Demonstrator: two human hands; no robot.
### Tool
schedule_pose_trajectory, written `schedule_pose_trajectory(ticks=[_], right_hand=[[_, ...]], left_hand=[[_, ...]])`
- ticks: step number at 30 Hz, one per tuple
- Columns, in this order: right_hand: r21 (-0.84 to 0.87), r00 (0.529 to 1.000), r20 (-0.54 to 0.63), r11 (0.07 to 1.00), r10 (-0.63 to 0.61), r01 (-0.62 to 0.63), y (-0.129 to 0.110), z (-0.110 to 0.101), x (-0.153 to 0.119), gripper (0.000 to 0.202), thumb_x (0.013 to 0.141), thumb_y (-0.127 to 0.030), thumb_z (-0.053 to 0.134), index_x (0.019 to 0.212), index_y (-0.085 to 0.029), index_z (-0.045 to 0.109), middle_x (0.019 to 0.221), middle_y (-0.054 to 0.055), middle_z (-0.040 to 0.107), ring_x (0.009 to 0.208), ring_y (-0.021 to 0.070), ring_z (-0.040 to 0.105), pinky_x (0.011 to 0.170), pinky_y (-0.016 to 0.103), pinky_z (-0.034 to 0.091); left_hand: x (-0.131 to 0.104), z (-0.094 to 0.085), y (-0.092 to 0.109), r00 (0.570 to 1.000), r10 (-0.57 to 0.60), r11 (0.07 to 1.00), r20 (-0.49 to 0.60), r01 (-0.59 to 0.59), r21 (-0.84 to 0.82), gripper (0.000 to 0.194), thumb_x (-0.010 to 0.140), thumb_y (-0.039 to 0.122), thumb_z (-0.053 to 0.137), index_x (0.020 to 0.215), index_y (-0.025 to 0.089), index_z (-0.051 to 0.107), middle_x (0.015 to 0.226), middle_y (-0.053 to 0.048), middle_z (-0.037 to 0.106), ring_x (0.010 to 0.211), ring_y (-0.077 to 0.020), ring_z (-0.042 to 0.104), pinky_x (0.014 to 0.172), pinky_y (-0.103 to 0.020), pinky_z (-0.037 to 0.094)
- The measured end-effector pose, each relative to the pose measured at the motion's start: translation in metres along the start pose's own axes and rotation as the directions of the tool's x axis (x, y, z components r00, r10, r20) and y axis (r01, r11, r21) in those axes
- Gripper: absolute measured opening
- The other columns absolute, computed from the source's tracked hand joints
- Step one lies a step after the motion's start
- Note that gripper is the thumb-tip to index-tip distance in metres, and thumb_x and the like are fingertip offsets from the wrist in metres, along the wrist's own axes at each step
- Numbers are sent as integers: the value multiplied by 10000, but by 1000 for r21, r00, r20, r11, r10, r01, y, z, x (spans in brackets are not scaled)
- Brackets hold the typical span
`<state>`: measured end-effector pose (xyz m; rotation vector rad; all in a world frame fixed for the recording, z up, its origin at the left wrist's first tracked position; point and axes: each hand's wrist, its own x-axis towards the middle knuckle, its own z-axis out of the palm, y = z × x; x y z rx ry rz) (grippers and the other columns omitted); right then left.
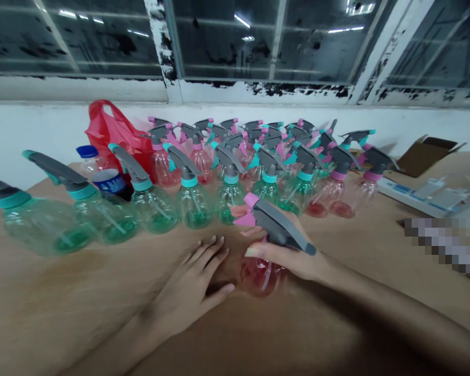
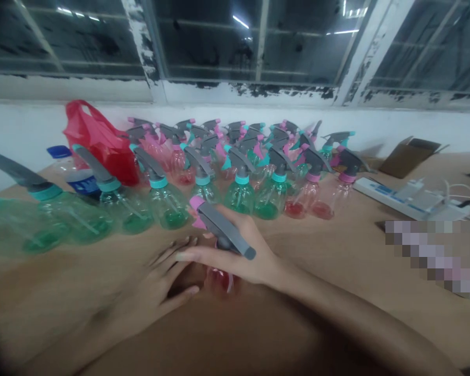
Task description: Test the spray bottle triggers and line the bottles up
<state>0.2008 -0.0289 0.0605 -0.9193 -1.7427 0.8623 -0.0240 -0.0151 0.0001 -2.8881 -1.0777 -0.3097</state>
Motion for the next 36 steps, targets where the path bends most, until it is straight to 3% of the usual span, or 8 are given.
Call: schedule_pose_trajectory(ticks=[4, 9, 13, 18, 24, 29, 32, 36], right_hand=[[-81, 1000, 26, 997, 5, -3, 2, -8, -2, 494, 702, -410, 715, 1144, -248, 568, 733, -20, 594, 613, 148, 549, 554, 288, 455], [-200, 999, 34, 980, -12, 18, 1, -14, -12, 771, 631, -425, 777, 1300, -239, 442, 958, 30, 645, 888, 224, 602, 796, 370, 485], [-282, 999, -6, 959, 36, -36, 1, -15, -27, 549, 704, -460, 723, 1156, -207, 540, 1027, 55, 636, 939, 223, 595, 829, 386, 479], [-310, 999, -25, 950, 35, -41, -2, -28, -43, 286, 783, -431, 661, 919, -185, 611, 893, 30, 661, 827, 182, 621, 763, 331, 487], [-382, 988, -117, 913, 105, -142, -1, -82, -75, 362, 795, -473, 637, 1024, -195, 611, 911, 18, 690, 828, 187, 640, 761, 320, 494], [-446, 922, -313, 822, 227, -353, 0, -140, -118, 387, 793, -536, 607, 992, -206, 638, 818, 16, 706, 689, 191, 641, 641, 305, 500], [-523, 868, -470, 743, 158, -418, 8, -176, -139, 432, 780, -561, 605, 1031, -211, 640, 930, 62, 701, 794, 238, 643, 709, 353, 501], [-554, 839, -535, 709, 100, -437, 36, -223, -153, 399, 785, -553, 603, 966, -201, 657, 938, 87, 681, 851, 262, 631, 738, 377, 492]], left_hand=[[-1, 4, -2, 1000, 12, 1000, -17, -11, 14, 602, 904, 531, 442, 1345, 122, 416, 1399, -156, 477, 1286, -294, 437, 1031, -493, 387], [-1, 12, -5, 998, 8, 999, -61, -6, 40, 561, 887, 532, 472, 1309, 162, 458, 1403, -157, 467, 1278, -320, 440, 1022, -526, 384], [6, 12, 7, 995, 32, 999, -91, -29, 38, 522, 871, 465, 524, 1281, 146, 475, 1365, -177, 498, 1232, -342, 483, 985, -544, 419], [26, 12, 38, 995, 87, 996, -48, -88, -4, 457, 875, 345, 534, 1280, 145, 467, 1363, -164, 500, 1246, -326, 472, 996, -535, 419], [58, 29, 67, 983, 154, 988, -96, -155, -6, 457, 890, 379, 520, 1292, 167, 466, 1368, -149, 501, 1264, -318, 457, 1011, -533, 412], [95, 39, 99, 961, 268, 963, -66, -269, -19, 455, 906, 370, 500, 1315, 177, 452, 1426, -132, 443, 1290, -300, 433, 1020, -527, 411], [120, 44, 121, 944, 325, 943, -57, -328, -58, 453, 902, 353, 510, 1321, 192, 448, 1430, -118, 441, 1300, -295, 421, 1023, -529, 410], [151, 53, 143, 923, 379, 917, -65, -384, -112, 449, 898, 343, 520, 1318, 198, 452, 1423, -116, 448, 1304, -290, 415, 1028, -523, 407]])
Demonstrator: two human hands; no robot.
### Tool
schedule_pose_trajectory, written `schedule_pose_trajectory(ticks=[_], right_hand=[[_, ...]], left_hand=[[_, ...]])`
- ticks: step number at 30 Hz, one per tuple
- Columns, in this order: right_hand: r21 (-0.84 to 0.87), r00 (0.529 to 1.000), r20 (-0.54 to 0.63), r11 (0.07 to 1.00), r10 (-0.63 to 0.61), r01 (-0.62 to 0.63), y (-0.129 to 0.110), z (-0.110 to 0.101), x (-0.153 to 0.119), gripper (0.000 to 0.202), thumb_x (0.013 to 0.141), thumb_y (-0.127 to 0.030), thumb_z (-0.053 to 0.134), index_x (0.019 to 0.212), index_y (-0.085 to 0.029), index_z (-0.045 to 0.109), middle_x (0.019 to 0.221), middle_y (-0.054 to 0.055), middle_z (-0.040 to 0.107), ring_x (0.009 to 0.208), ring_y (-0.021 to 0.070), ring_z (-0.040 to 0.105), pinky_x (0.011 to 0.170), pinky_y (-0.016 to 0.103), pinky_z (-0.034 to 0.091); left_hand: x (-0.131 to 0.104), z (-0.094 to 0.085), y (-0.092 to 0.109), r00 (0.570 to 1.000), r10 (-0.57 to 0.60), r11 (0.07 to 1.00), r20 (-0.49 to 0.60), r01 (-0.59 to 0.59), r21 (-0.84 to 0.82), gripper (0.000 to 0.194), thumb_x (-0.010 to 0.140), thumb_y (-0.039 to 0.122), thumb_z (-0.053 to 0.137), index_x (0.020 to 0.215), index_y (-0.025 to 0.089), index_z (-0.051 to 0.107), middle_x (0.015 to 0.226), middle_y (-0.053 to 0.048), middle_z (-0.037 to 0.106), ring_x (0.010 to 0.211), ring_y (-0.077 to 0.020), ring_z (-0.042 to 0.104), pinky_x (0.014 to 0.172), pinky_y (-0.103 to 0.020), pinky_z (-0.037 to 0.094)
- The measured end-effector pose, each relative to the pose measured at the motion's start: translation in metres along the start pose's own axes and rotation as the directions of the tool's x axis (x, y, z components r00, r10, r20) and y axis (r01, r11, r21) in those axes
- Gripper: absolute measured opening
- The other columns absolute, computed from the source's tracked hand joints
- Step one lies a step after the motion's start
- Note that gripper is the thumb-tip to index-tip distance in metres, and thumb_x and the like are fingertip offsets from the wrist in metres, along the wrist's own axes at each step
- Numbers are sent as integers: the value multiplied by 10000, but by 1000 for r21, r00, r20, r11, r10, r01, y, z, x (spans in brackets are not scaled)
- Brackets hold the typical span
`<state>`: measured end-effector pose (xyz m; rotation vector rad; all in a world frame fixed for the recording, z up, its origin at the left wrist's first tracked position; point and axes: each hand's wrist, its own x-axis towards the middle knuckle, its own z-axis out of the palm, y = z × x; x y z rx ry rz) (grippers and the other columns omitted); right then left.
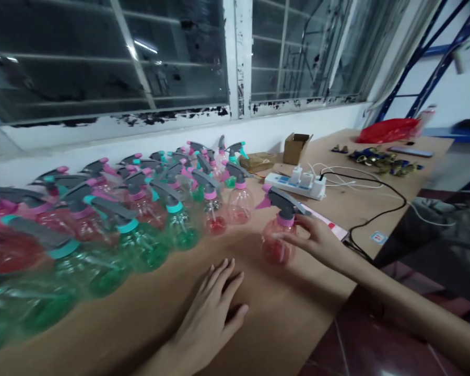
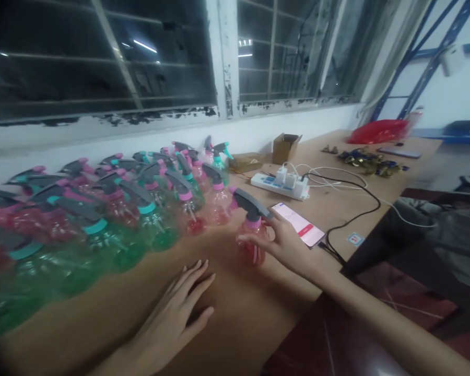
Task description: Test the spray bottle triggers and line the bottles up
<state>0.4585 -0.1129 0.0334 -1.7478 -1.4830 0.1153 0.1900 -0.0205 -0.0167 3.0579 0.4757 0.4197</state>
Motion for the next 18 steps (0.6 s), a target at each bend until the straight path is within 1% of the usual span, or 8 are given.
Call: schedule_pose_trajectory(ticks=[2, 3, 5, 8, 12, 15, 18], right_hand=[[6, 999, -49, 1000, 22, -22, 21, -2, 12, 407, 796, -543, 595, 998, -193, 638, 934, 88, 672, 842, 259, 627, 725, 378, 492], [6, 998, -51, 1000, 27, -27, 28, -2, 19, 393, 799, -533, 596, 991, -192, 634, 930, 86, 668, 839, 257, 626, 717, 374, 491], [1, 998, -64, 1000, 18, -18, 39, -1, 34, 365, 801, -511, 605, 966, -187, 626, 929, 84, 659, 836, 252, 620, 711, 367, 483], [17, 995, -102, 1000, -8, 10, 46, 2, 57, 345, 813, -493, 597, 959, -181, 614, 939, 85, 646, 830, 241, 607, 713, 354, 463], [5, 991, -128, 999, -49, 50, 51, 10, 85, 331, 802, -481, 610, 929, -175, 611, 891, 81, 644, 804, 236, 587, 722, 352, 443], [34, 990, -133, 998, -55, 60, 55, 15, 100, 336, 801, -463, 613, 961, -167, 610, 915, 90, 651, 820, 237, 585, 747, 359, 439], [60, 990, -127, 996, -53, 61, 59, 19, 110, 327, 801, -456, 615, 954, -167, 614, 928, 94, 656, 840, 240, 594, 771, 364, 442]], left_hand=[[15, 5, 1, 1000, 22, 999, 10, -22, -24, 454, 896, 336, 520, 1322, 196, 448, 1433, -117, 433, 1316, -288, 397, 1039, -522, 393], [21, 7, 2, 999, 31, 999, 18, -30, -36, 456, 896, 333, 519, 1325, 197, 444, 1437, -116, 426, 1322, -287, 389, 1044, -522, 387], [33, 9, 2, 998, 43, 998, 34, -41, -56, 455, 895, 329, 517, 1324, 196, 445, 1439, -115, 424, 1326, -288, 383, 1049, -526, 379], [48, 10, 0, 997, 50, 996, 50, -46, -77, 447, 893, 329, 518, 1313, 188, 457, 1430, -123, 434, 1318, -295, 393, 1041, -538, 384], [64, 12, -3, 998, 48, 994, 51, -43, -96, 456, 889, 326, 522, 1318, 187, 451, 1432, -127, 431, 1322, -295, 386, 1037, -543, 388], [74, 15, -5, 997, 42, 994, 64, -35, -103, 462, 884, 320, 533, 1320, 195, 448, 1439, -125, 422, 1328, -293, 377, 1039, -542, 386], [82, 17, -7, 995, 36, 993, 89, -26, -112, 467, 882, 315, 538, 1324, 198, 444, 1451, -126, 405, 1331, -295, 373, 1037, -543, 391]])
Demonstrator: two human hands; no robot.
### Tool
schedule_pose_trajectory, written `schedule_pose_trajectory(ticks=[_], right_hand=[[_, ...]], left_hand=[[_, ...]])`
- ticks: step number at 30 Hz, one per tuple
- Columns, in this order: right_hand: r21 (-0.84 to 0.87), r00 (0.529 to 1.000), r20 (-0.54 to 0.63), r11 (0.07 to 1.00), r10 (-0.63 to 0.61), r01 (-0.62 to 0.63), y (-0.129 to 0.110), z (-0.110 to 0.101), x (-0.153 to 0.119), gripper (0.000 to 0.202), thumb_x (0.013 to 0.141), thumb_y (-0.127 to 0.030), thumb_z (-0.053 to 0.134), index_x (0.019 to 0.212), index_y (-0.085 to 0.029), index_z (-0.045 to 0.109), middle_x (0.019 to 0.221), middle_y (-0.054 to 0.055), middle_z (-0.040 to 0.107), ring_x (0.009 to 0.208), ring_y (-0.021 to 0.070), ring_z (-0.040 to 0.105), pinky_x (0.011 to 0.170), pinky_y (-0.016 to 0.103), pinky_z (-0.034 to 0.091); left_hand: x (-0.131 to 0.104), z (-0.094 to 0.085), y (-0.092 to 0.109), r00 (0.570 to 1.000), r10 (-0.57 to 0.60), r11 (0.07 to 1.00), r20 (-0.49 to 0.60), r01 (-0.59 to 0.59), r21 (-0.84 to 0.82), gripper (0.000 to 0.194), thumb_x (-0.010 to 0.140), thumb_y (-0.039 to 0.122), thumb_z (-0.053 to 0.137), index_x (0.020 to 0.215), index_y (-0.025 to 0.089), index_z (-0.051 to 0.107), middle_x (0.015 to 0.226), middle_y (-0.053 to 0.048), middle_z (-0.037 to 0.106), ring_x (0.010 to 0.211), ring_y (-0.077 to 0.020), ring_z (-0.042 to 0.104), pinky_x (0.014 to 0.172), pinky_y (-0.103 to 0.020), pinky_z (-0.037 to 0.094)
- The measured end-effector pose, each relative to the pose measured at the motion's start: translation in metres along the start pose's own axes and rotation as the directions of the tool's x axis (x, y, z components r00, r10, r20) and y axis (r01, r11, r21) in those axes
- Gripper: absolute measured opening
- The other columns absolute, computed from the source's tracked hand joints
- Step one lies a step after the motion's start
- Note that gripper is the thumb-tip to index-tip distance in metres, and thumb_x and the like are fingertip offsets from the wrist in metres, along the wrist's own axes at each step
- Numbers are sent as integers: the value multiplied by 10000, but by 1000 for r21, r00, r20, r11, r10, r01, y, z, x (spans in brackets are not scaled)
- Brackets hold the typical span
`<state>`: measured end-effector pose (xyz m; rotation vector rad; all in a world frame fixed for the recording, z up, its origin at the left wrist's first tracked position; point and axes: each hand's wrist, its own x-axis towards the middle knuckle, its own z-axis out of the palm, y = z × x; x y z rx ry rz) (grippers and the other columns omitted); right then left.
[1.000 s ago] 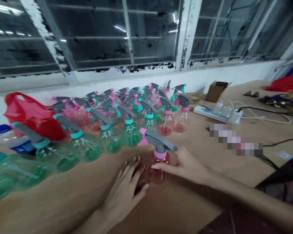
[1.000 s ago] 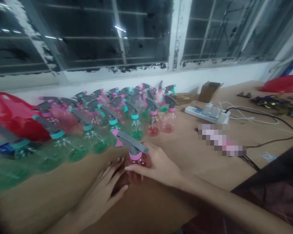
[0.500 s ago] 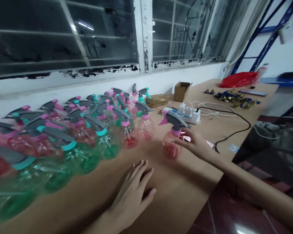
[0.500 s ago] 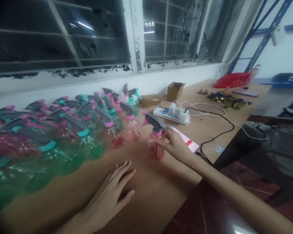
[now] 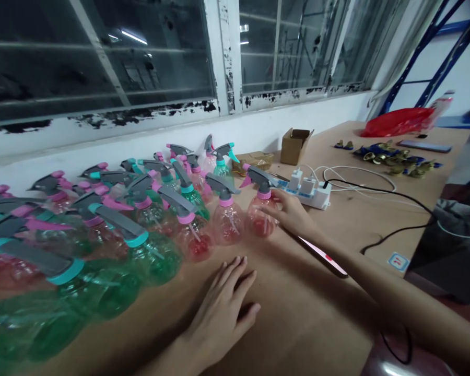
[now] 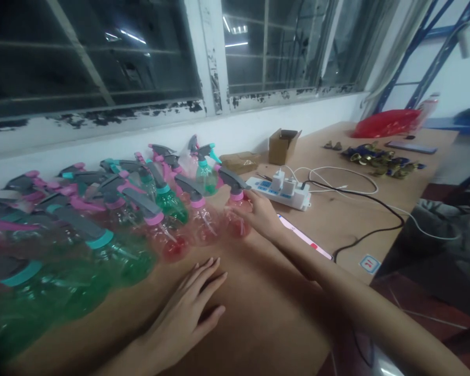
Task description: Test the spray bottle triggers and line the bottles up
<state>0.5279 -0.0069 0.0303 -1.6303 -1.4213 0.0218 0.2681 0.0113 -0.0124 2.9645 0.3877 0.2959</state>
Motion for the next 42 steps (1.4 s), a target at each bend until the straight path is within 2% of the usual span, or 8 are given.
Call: schedule_pose_trajectory(ticks=[10, 17, 22, 27, 32, 34, 37, 42], right_hand=[[-14, 999, 6, 999, -41, 41, 3, 6, 12, 319, 830, -457, 591, 942, -159, 613, 934, 97, 654, 861, 233, 593, 776, 346, 439], [10, 999, 5, 999, -52, 52, 5, 8, 7, 462, 781, -476, 643, 1108, -160, 566, 1041, 116, 658, 922, 256, 613, 811, 386, 465], [5, 997, -28, 998, -66, 66, 9, 11, 4, 613, 737, -523, 668, 1205, -158, 516, 1205, 161, 586, 1089, 293, 570, 915, 444, 451], [-144, 991, -126, 989, -52, 34, 4, 11, -17, 693, 769, -554, 613, 1295, -138, 438, 1315, 207, 494, 1244, 353, 440, 999, 538, 373], [-180, 987, -150, 983, -49, 21, -44, 32, -82, 545, 818, -458, 595, 1261, -182, 438, 1244, 182, 518, 1179, 345, 476, 935, 551, 429], [-79, 996, -3, 993, -85, 84, -75, 50, -109, 396, 851, -395, 567, 1195, -227, 467, 1187, 132, 542, 1131, 302, 522, 920, 508, 463], [84, 955, 221, 979, -198, 183, -124, 80, -134, 326, 861, -311, 557, 1169, -250, 471, 1156, 100, 557, 1120, 268, 538, 939, 486, 468], [285, 858, 407, 936, -314, 207, -204, 134, -139, 249, 858, -220, 556, 1102, -247, 512, 1104, 66, 599, 1069, 222, 573, 930, 433, 480]], left_hand=[[19, 0, -4, 999, 37, 999, 0, -37, -8, 462, 882, 317, 545, 1315, 185, 454, 1435, -133, 428, 1323, -308, 386, 1030, -556, 402], [22, -2, -2, 1000, 11, 1000, -13, -12, -28, 436, 882, 321, 518, 1307, 237, 471, 1435, -90, 440, 1319, -301, 398, 1055, -510, 410], [12, -3, 0, 998, 3, 999, -56, -6, -47, 430, 887, 316, 514, 1312, 272, 463, 1444, -61, 433, 1313, -289, 411, 1054, -498, 419], [-19, -6, 0, 998, -35, 999, -46, 36, 21, 451, 874, 324, 531, 1314, 248, 470, 1449, -83, 422, 1306, -290, 421, 1045, -465, 434], [-72, -13, -12, 990, -104, 992, -95, 110, 55, 445, 888, 323, 542, 1314, 207, 480, 1434, -112, 439, 1290, -306, 438, 1012, -511, 438], [-97, -18, -16, 985, -132, 987, -106, 141, 80, 432, 897, 335, 534, 1305, 200, 493, 1429, -117, 446, 1285, -305, 445, 1012, -518, 430], [-139, -27, -20, 978, -161, 978, -134, 176, 111, 415, 908, 355, 519, 1291, 195, 514, 1413, -112, 470, 1273, -292, 462, 1019, -484, 431], [-225, -43, -25, 947, -274, 948, -166, 295, 123, 434, 920, 362, 498, 1320, 195, 487, 1404, -111, 481, 1259, -284, 479, 1015, -465, 437]])
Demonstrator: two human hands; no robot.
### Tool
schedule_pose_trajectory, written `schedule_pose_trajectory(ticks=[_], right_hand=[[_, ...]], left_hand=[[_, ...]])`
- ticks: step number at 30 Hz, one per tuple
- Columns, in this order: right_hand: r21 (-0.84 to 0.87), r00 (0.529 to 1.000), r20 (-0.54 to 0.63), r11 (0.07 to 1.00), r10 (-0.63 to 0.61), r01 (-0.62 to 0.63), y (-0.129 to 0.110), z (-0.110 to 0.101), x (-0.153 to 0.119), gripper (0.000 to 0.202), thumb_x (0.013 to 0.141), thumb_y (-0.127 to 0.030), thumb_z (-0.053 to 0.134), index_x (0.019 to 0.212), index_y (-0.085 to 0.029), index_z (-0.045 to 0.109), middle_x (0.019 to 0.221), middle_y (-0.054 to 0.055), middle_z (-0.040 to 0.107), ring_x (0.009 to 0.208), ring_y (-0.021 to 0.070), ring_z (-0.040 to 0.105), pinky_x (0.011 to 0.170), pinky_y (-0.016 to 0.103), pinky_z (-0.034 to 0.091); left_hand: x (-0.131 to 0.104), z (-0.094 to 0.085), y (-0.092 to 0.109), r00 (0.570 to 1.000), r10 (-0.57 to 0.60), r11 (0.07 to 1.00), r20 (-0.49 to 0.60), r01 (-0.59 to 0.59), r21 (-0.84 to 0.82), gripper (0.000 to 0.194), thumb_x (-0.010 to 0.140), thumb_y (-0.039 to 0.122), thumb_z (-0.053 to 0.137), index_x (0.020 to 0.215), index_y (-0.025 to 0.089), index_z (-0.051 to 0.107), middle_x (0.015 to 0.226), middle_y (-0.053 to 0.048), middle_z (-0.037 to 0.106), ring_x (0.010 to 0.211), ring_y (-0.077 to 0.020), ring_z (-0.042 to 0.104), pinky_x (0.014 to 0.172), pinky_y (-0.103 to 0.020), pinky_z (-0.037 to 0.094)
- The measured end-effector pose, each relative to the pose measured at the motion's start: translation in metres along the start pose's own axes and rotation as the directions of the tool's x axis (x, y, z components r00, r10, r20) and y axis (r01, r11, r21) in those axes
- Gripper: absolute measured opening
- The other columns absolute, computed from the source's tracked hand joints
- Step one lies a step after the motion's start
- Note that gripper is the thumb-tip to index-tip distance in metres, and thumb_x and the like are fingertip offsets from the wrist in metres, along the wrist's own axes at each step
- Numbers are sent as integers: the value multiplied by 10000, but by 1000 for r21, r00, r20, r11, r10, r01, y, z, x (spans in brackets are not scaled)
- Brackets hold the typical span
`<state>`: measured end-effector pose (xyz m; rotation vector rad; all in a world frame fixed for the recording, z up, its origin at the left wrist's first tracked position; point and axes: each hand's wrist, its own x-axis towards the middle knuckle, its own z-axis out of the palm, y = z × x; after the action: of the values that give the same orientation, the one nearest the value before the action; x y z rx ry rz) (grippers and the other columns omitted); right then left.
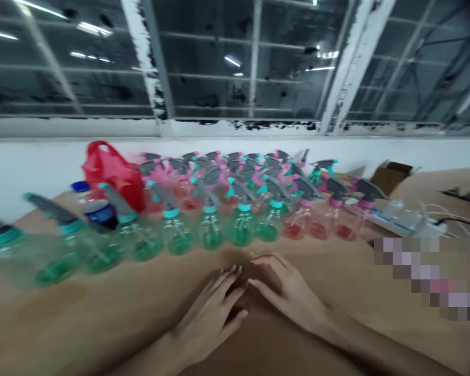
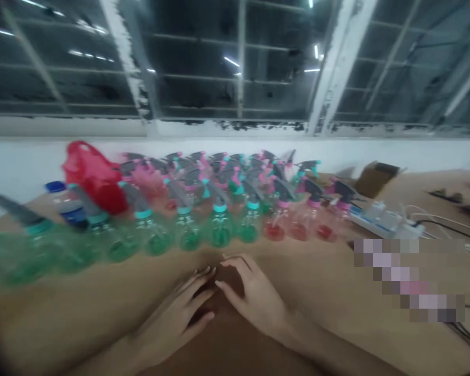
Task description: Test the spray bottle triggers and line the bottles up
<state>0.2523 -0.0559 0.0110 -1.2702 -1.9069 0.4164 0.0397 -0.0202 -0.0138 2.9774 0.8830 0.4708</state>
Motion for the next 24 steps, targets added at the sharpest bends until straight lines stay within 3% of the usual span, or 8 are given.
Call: schedule_pose_trajectory(ticks=[5, 9, 12, 13, 17, 18, 21, 24], right_hand=[[109, 984, 105, 985, -143, 132, -53, 68, 41, 215, 852, -215, 574, 1061, -251, 540, 1075, 42, 626, 1040, 208, 590, 907, 410, 486], [188, 961, 157, 962, -227, 197, -85, 120, 60, 222, 835, -218, 602, 1048, -250, 550, 1084, 40, 631, 1043, 204, 593, 905, 400, 486], [206, 950, 186, 956, -250, 211, -100, 149, 68, 212, 828, -218, 611, 1031, -245, 556, 1086, 41, 631, 1034, 206, 594, 894, 403, 488], [212, 948, 194, 954, -253, 211, -104, 157, 70, 204, 829, -218, 611, 1024, -244, 558, 1082, 41, 633, 1026, 205, 597, 888, 401, 490], [239, 941, 219, 949, -258, 205, -113, 178, 73, 161, 838, -215, 599, 992, -247, 563, 1072, 33, 637, 1012, 195, 602, 888, 386, 487], [240, 938, 227, 949, -261, 206, -113, 181, 73, 156, 841, -216, 596, 990, -249, 564, 1073, 28, 637, 1011, 191, 603, 889, 380, 487], [236, 930, 245, 947, -274, 217, -113, 187, 72, 154, 842, -223, 598, 990, -251, 565, 1080, 20, 635, 1014, 181, 606, 897, 364, 484], [223, 927, 265, 952, -264, 208, -111, 187, 71, 156, 841, -232, 605, 991, -252, 567, 1088, 21, 628, 1027, 180, 601, 914, 365, 475]], left_hand=[[-88, -39, -41, 979, -200, 980, 22, 200, 8, 410, 923, 355, 488, 1315, 235, 492, 1397, -80, 494, 1264, -270, 472, 1024, -462, 428], [-151, -70, -71, 930, -363, 931, -63, 360, -55, 374, 915, 357, 494, 1277, 270, 516, 1352, -60, 537, 1236, -266, 494, 1033, -472, 415], [-185, -88, -92, 821, -530, 847, -211, 502, -175, 266, 936, 332, 444, 1158, 251, 567, 1233, -25, 590, 1143, -229, 557, 980, -414, 454], [-193, -93, -100, 733, -603, 798, -314, 553, -239, 248, 931, 352, 440, 1099, 238, 583, 1137, 3, 613, 1090, -223, 578, 960, -405, 457], [-212, -111, -139, 431, -709, 659, -558, 686, -308, 367, 878, 467, 475, 1102, 177, 490, 1082, -53, 533, 1108, -305, 521, 946, -509, 424], [-212, -114, -151, 396, -714, 644, -577, 695, -320, 448, 828, 502, 540, 1133, 181, 471, 1117, -76, 522, 1131, -326, 502, 946, -520, 423], [-205, -117, -184, 357, -726, 624, -588, 701, -345, 771, 661, 553, 705, 1261, 186, 390, 1226, -128, 475, 1192, -382, 441, 970, -560, 380], [-191, -113, -206, 391, -730, 641, -561, 677, -361, 934, 588, 528, 770, 1329, 171, 327, 1300, -162, 446, 1248, -402, 389, 1015, -575, 318]])
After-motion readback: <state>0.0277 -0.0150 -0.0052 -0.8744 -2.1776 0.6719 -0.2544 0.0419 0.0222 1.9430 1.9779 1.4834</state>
